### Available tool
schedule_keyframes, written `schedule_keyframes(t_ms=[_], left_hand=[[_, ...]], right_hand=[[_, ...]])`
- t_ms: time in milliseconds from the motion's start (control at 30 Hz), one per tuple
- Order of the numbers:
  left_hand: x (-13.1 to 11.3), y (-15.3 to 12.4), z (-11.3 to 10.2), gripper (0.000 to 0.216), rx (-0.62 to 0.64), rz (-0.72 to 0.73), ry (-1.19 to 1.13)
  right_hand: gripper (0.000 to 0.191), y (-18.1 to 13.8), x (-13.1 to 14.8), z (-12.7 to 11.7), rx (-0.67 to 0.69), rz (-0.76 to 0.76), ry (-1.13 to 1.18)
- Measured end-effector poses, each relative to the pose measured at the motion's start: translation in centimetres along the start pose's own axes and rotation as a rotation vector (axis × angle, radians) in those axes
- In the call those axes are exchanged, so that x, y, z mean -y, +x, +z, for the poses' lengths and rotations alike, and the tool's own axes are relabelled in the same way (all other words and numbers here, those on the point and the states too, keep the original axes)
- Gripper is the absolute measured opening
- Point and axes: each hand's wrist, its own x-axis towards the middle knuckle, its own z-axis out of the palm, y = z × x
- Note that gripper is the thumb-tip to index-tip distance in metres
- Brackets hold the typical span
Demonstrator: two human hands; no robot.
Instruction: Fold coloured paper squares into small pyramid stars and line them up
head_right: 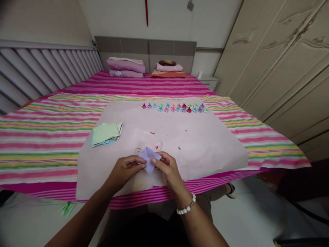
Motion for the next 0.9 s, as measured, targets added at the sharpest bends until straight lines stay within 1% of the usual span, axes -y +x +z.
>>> schedule_keyframes(t_ms=[67,133,167,267,300,333,433,533,600,633,733,800,900], left_hand=[[-0.1,-0.2,0.3,0.015,0.017,-0.006,-0.009],[-0.1,-0.4,0.7,0.023,0.003,-0.014,-0.033],[-0.1,-0.5,0.8,0.032,-0.013,-0.017,-0.056],[0.2,-0.4,1.0,0.070,-0.057,-0.041,-0.160],[0.3,-0.4,1.0,0.078,-0.071,-0.062,-0.194],[0.5,-0.3,1.0,0.083,-0.086,-0.090,-0.222],[0.6,-0.1,0.7,0.083,-0.114,-0.175,-0.267],[0.1,-0.1,0.4,0.087,-0.089,-0.187,-0.266],[-0.1,-0.2,0.3,0.084,-0.075,-0.157,-0.234],[-0.2,-0.2,0.2,0.079,-0.073,-0.134,-0.214],[-0.2,-0.2,0.1,0.050,-0.067,-0.051,-0.166],[-0.1,-0.2,0.0,0.030,-0.027,0.003,-0.148],[-0.1,-0.1,-0.2,0.015,0.067,0.079,-0.077]], right_hand=[[0.024,0.1,-0.1,0.3,-0.028,0.032,-0.027],[0.026,0.2,-0.3,0.5,-0.054,0.053,-0.037],[0.027,0.2,-0.3,0.6,-0.066,0.060,-0.039],[0.026,0.2,-0.5,0.8,-0.082,0.080,-0.023],[0.026,0.2,-0.5,0.8,-0.076,0.086,-0.015],[0.026,0.2,-0.6,0.8,-0.066,0.087,-0.009],[0.024,0.1,-0.7,0.8,-0.063,0.077,-0.002],[0.022,0.2,-0.9,0.7,-0.095,0.063,0.000],[0.021,0.2,-0.9,0.7,-0.105,0.061,-0.006],[0.021,0.2,-0.9,0.7,-0.109,0.061,-0.007],[0.021,0.3,-0.7,0.5,-0.118,0.055,-0.004],[0.023,0.3,-0.6,0.4,-0.109,0.045,-0.003],[0.030,0.2,-0.4,0.3,-0.087,0.030,-0.002]])
